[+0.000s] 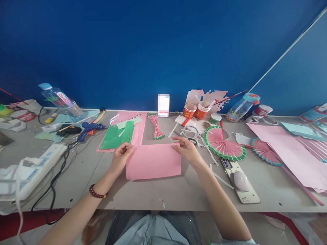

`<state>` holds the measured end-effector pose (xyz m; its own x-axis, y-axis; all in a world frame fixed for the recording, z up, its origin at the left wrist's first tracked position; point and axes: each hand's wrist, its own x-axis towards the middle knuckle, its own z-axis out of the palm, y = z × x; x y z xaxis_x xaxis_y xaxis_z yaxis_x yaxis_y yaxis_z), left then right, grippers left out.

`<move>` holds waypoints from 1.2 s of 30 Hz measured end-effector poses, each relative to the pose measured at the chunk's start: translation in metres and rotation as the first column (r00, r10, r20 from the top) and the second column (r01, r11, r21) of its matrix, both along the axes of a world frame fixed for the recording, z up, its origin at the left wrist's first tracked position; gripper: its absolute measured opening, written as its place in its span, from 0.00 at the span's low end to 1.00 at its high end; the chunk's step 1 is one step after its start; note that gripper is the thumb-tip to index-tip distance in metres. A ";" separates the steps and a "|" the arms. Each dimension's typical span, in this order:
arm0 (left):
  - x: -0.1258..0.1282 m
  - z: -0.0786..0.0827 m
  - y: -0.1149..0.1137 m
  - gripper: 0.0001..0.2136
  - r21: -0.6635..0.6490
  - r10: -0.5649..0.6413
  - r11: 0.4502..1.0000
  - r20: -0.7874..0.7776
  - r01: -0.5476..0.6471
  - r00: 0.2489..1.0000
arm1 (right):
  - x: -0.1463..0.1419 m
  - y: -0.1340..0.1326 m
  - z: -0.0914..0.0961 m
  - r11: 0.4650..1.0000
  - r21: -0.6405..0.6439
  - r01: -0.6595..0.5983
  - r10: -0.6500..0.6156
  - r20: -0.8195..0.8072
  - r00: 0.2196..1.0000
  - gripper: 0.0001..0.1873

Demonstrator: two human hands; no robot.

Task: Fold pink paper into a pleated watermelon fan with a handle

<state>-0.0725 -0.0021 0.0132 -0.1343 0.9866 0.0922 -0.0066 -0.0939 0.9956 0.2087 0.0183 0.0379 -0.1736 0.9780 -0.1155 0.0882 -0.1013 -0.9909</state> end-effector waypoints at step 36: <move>-0.015 -0.011 0.010 0.14 -0.078 -0.022 0.997 -0.072 0.017 0.997 | 0.015 0.017 -0.026 0.993 -0.073 0.087 -0.088 -0.003 0.996 0.15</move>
